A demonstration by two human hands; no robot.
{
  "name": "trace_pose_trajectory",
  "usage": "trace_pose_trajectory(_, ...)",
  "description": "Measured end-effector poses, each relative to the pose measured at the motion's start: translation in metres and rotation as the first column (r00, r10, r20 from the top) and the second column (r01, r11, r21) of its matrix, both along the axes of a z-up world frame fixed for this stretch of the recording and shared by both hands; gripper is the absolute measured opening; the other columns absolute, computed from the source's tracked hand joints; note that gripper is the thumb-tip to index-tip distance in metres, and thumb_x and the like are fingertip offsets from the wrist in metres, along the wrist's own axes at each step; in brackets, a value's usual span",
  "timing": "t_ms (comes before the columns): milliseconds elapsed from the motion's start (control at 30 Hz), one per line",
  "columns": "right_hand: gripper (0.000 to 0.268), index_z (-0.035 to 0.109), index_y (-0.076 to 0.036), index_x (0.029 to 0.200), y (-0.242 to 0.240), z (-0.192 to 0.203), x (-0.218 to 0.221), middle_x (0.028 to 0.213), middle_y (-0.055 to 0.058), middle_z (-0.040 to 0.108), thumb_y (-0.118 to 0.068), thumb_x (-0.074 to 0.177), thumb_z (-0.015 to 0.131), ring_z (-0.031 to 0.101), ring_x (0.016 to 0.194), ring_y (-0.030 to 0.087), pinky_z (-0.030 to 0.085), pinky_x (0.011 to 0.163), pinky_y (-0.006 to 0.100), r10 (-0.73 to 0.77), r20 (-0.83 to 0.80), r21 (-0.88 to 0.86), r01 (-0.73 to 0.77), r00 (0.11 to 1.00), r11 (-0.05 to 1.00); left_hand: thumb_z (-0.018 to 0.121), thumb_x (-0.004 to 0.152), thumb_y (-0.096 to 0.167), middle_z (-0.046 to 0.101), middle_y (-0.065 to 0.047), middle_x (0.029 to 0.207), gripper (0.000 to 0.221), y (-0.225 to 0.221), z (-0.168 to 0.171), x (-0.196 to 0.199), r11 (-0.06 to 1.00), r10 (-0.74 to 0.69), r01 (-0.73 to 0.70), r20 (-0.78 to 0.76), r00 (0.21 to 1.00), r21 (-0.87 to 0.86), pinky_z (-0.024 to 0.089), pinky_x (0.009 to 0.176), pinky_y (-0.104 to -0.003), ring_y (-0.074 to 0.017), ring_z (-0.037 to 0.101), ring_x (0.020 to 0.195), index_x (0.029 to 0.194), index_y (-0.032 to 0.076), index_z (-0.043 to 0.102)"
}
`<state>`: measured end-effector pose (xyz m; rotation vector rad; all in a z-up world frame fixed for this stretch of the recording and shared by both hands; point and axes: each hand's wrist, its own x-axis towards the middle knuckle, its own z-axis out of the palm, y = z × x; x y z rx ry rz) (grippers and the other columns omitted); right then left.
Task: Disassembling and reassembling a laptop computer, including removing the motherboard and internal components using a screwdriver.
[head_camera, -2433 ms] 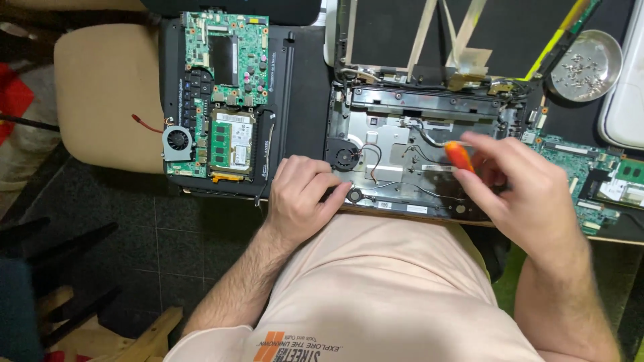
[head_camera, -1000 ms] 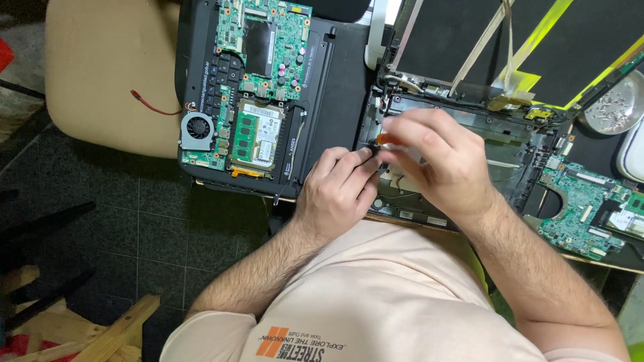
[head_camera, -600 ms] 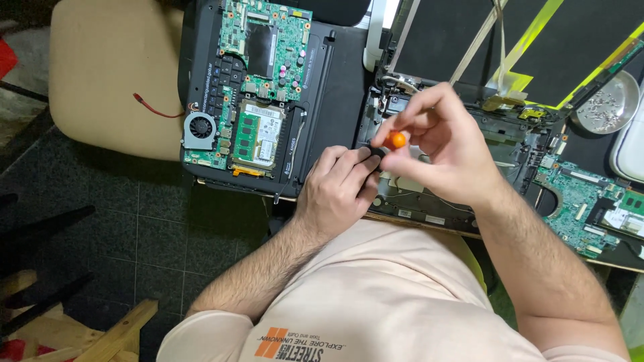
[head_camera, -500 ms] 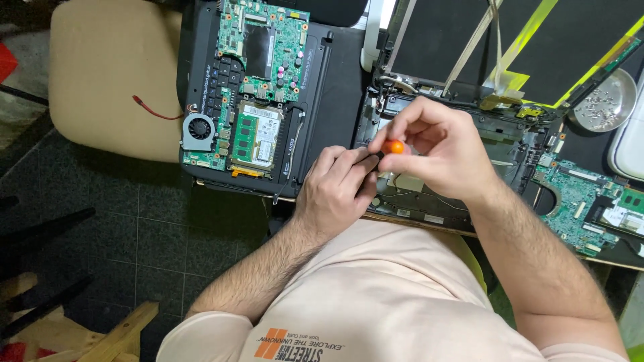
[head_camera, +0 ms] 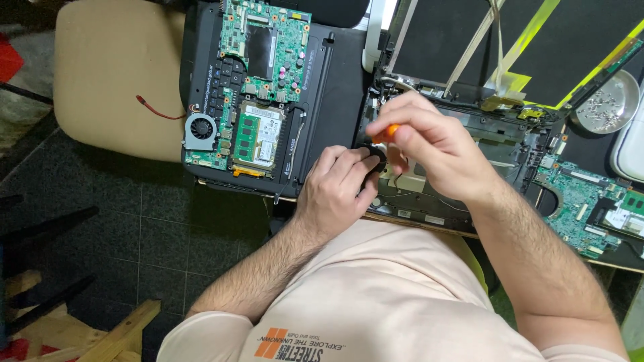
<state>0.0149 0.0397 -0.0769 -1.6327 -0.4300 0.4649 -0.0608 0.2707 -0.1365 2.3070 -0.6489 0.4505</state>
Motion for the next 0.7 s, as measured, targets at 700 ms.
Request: trace_pose_trajectory(700, 0.038, 0.075, 0.000, 0.140, 0.004, -0.004, -0.002, 0.146, 0.015, 0.057, -0.029, 0.132, 0.052, 0.067, 0.085, 0.019, 0.063, 0.076, 0.029, -0.027, 0.004, 0.103, 0.027, 1.000, 0.994, 0.087, 0.108, 0.007, 0.082, -0.014, 0.128, 0.020, -0.002, 0.000, -0.001, 0.999, 0.024, -0.024, 0.012, 1.000, 0.030, 0.066, 0.096, -0.045, -0.0348, 0.070, 0.109, 0.127, 0.000, 0.086)
